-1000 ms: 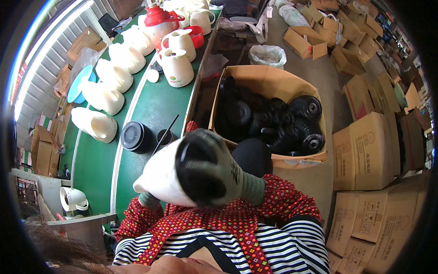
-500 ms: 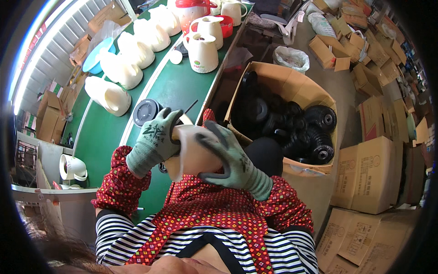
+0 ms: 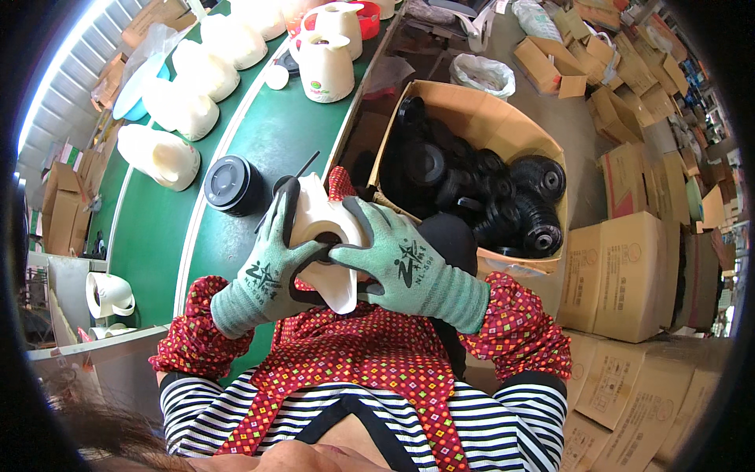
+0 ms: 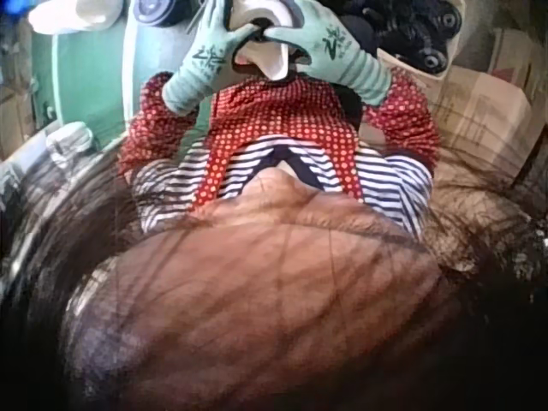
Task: The person assembles white plastic pitchers by inserting black lids and internal components, then placing the finished units on a green conveyor belt. The person handles each pitcher one at a time, inserting parts and securing the lid before moving to the next unit.
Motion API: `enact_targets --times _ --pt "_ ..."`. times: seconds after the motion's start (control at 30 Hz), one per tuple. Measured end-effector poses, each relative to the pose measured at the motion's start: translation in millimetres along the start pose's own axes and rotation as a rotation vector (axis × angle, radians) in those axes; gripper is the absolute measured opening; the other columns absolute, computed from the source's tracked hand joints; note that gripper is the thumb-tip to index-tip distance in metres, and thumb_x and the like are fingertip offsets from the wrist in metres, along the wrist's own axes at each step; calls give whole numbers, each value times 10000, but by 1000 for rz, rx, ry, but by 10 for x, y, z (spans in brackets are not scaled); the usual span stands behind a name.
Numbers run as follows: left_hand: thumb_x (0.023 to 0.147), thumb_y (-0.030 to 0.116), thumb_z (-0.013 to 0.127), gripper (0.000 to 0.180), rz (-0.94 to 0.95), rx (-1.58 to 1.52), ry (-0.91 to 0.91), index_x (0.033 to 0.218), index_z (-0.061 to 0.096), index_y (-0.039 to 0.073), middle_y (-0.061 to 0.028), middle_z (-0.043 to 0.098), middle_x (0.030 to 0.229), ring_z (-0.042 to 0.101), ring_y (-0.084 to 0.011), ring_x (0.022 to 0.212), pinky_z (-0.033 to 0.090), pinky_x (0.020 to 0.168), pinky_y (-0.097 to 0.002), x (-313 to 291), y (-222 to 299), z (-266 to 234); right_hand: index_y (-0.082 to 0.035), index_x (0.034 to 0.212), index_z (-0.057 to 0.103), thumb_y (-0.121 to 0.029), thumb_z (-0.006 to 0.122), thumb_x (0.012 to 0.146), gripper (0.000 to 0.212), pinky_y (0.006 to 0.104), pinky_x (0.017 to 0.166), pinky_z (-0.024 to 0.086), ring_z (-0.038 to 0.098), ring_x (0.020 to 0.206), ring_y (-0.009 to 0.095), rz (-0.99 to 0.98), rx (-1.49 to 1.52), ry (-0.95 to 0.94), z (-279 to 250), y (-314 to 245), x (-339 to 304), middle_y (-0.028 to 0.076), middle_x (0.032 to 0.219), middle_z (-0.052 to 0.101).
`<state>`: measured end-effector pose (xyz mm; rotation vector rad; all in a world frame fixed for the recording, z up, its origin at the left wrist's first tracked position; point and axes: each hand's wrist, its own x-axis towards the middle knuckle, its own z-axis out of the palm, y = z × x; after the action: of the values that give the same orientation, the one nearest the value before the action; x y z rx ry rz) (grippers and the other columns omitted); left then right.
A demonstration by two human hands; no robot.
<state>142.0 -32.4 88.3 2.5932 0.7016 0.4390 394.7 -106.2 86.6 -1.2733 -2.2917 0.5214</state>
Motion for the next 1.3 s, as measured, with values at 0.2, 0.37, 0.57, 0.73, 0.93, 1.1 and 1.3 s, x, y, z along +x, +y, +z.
enact_targets --times 0.2,0.37,0.57,0.73,0.93,1.1,1.3 --pt "573 291 980 749 -9 -152 35 1269 733 164 -388 155 1665 209 -607 1531 285 1237 -590 -40 -38 133 -184 1314 692 -263 818 761 572 593 1165 348 396 1441 500 -61 -56 -30 48 29 -22 339 1585 346" --pt "613 265 968 642 9 -133 150 1209 754 161 -424 158 1648 314 -604 1486 381 1193 -564 -28 -18 75 -209 1448 592 -259 818 778 708 556 1215 309 333 1494 514 -23 10 -6 45 38 1 349 1615 297" --pt "626 235 1000 561 -207 -400 594 1095 762 39 -342 399 1580 486 -448 1439 425 1156 -480 -140 33 232 20 1578 387 -247 606 1046 634 402 1193 372 477 1427 248 546 1135 519 680 442 -451 157 1559 473" --pt "755 17 902 989 -285 -934 392 1558 326 5 -166 536 1468 627 -252 1258 513 1085 -394 -480 209 732 24 1237 696 -410 564 1087 478 368 902 584 717 993 202 673 939 752 653 868 -742 106 1142 744" --pt "841 83 791 803 -341 -44 320 1554 424 35 -213 576 1431 667 -317 1150 545 978 -402 -662 -1081 859 -12 951 779 -440 847 812 455 417 797 563 694 896 304 419 -126 278 -128 610 -201 167 965 688" --pt "880 309 776 923 -658 161 -52 1640 288 119 -263 540 1334 657 -434 1103 551 918 -490 -255 -1993 945 -44 1156 707 -547 731 880 574 475 840 526 629 966 349 370 -383 4 568 297 126 183 1032 624" --pt "958 86 663 567 -619 -408 108 1514 552 97 -102 725 943 694 -237 810 539 743 -354 -292 -2149 1091 -78 1140 681 -303 683 972 281 478 788 552 695 952 382 204 210 27 -31 315 182 181 1008 712"
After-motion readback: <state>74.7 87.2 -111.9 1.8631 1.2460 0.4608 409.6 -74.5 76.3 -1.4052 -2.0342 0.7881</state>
